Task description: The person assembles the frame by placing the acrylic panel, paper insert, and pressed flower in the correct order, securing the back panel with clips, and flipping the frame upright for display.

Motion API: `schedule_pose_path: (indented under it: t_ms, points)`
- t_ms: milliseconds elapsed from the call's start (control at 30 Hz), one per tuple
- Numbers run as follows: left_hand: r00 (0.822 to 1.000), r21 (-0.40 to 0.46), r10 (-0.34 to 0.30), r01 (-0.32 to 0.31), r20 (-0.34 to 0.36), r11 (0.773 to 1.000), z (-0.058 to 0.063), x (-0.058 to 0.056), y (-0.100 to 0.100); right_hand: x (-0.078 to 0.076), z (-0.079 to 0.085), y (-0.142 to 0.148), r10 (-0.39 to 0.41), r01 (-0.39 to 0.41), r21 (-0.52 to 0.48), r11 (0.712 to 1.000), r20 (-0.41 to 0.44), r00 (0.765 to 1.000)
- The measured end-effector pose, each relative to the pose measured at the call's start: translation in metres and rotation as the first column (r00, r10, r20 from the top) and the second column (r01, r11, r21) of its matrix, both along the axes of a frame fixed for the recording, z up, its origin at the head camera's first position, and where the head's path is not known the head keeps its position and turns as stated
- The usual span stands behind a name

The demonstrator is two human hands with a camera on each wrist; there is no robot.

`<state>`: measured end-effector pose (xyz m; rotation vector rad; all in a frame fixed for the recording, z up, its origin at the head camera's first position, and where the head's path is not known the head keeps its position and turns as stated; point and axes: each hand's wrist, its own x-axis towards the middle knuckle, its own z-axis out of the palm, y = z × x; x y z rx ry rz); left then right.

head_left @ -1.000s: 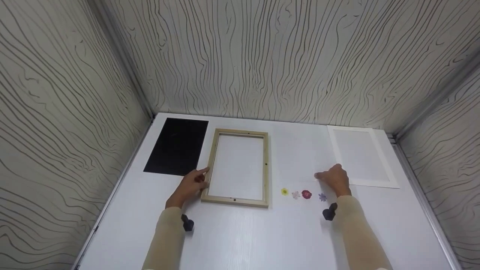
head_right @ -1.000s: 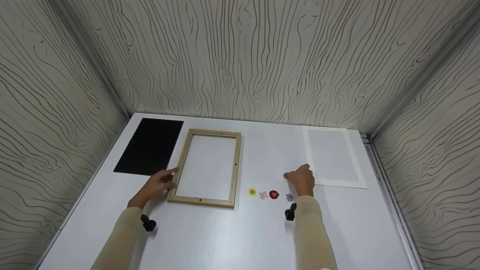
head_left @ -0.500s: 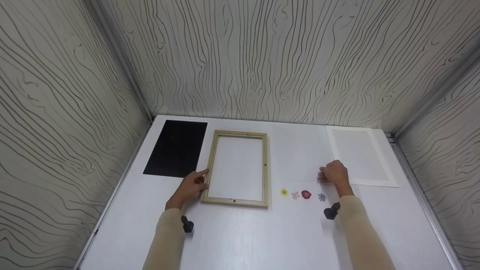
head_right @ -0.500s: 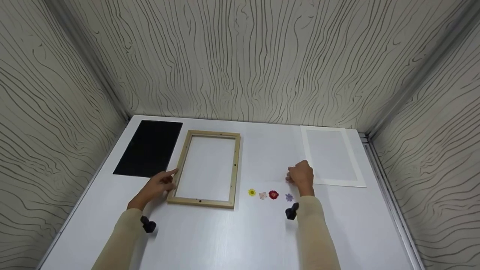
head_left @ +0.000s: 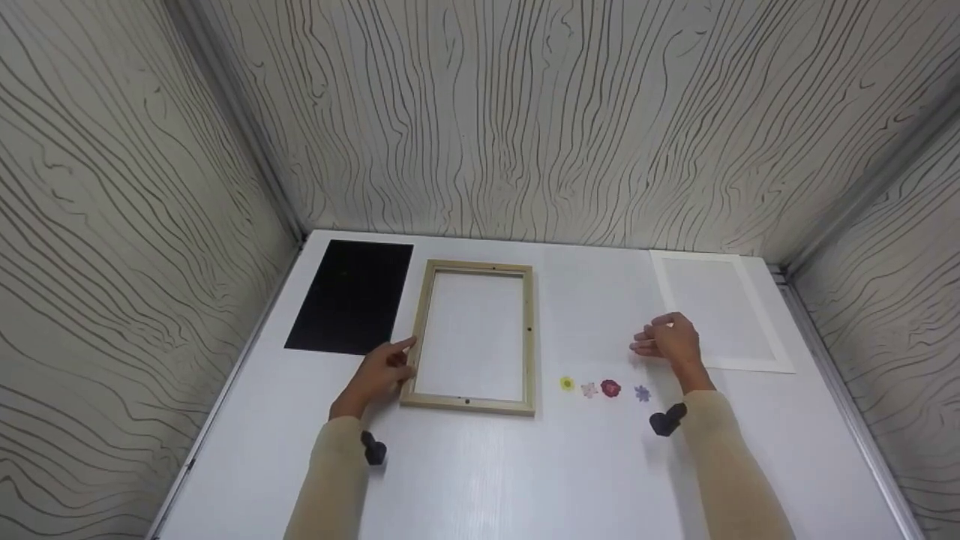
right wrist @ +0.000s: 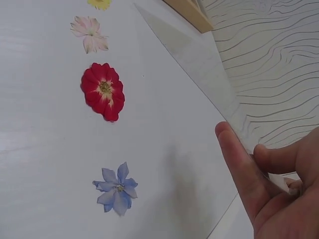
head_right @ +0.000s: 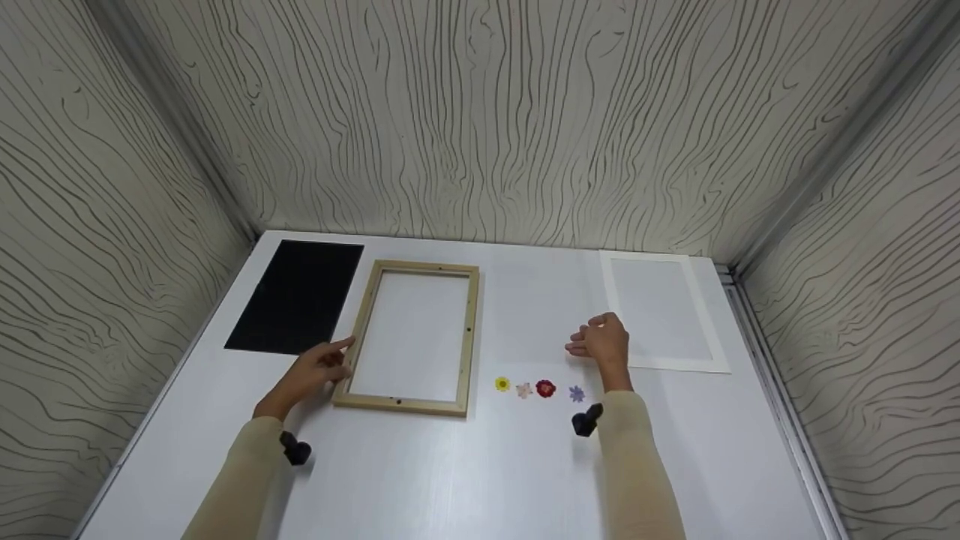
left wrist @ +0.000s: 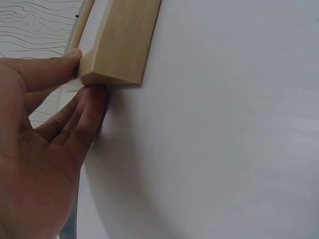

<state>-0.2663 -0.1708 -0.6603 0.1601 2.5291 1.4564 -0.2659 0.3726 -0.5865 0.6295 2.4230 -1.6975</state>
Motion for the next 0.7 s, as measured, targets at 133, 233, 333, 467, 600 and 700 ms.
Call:
schedule_pose_path:
  t_ms: [133, 233, 333, 467, 600, 700]
  points:
    - [1.000, 0.004, 0.001, -0.001, -0.003, 1.000, 0.000, 0.001, 0.000, 0.001, 0.004, 0.000, -0.011, 0.011, -0.023, 1.000, -0.018, 1.000]
    - [1.000, 0.008, 0.004, -0.004, 0.003, 1.000, 0.001, 0.003, 0.000, 0.003, 0.006, -0.001, -0.008, 0.007, -0.023, 1.000, -0.028, 1.000]
    - [1.000, 0.007, 0.004, -0.004, 0.005, 1.000, 0.000, 0.003, 0.000, 0.004, 0.008, -0.001, -0.010, 0.009, -0.021, 1.000, -0.041, 0.999]
    - [1.000, 0.001, 0.005, -0.005, 0.012, 1.000, 0.001, 0.002, -0.001, 0.006, 0.011, -0.002, -0.022, 0.021, -0.012, 1.000, -0.053, 0.998]
    - [1.000, 0.003, 0.008, -0.008, 0.026, 1.000, 0.003, 0.002, 0.000, 0.007, 0.014, -0.001, -0.042, 0.040, -0.038, 0.999, -0.071, 0.997]
    - [0.999, 0.003, 0.014, -0.014, 0.032, 1.000, 0.004, 0.002, 0.000, 0.009, 0.015, 0.000, -0.059, 0.053, -0.068, 0.996, -0.093, 0.994]
